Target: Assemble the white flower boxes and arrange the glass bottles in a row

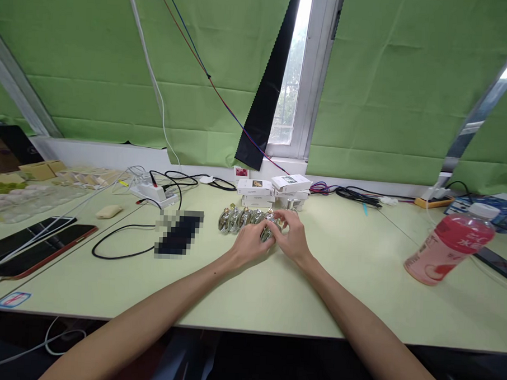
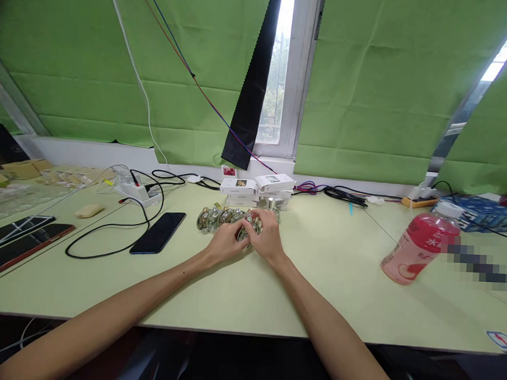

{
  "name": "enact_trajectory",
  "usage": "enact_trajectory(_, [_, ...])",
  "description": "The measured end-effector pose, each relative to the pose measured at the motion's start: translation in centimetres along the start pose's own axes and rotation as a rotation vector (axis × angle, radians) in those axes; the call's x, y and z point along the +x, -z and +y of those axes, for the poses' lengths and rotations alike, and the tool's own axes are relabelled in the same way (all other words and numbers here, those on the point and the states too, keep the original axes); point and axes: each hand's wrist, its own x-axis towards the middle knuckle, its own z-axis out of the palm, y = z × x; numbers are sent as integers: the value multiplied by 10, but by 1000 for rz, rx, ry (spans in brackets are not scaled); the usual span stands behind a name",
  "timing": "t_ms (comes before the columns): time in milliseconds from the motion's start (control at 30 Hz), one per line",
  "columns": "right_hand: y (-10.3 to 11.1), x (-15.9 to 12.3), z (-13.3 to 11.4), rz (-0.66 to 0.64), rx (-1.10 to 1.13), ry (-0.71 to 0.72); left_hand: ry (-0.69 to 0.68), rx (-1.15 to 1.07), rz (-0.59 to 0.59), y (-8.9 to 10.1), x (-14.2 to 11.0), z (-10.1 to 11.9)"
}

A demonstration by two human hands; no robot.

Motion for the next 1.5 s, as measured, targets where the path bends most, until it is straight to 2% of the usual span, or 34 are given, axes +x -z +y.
enact_trajectory(267, [-1, 2, 6, -63, 91, -34, -28, -20, 11, 0, 0, 0])
enact_trajectory(833, [-6, 1, 9, -14, 214, -200, -4, -19, 20, -2, 0, -1])
enact_trajectory(1267, [-8, -3, 12, 16, 205, -254, -4, -17, 3, 0, 0, 1])
enact_trajectory(1500, [-2, -1, 4, 20, 215, -153, -26, -34, -4, 1, 1, 0])
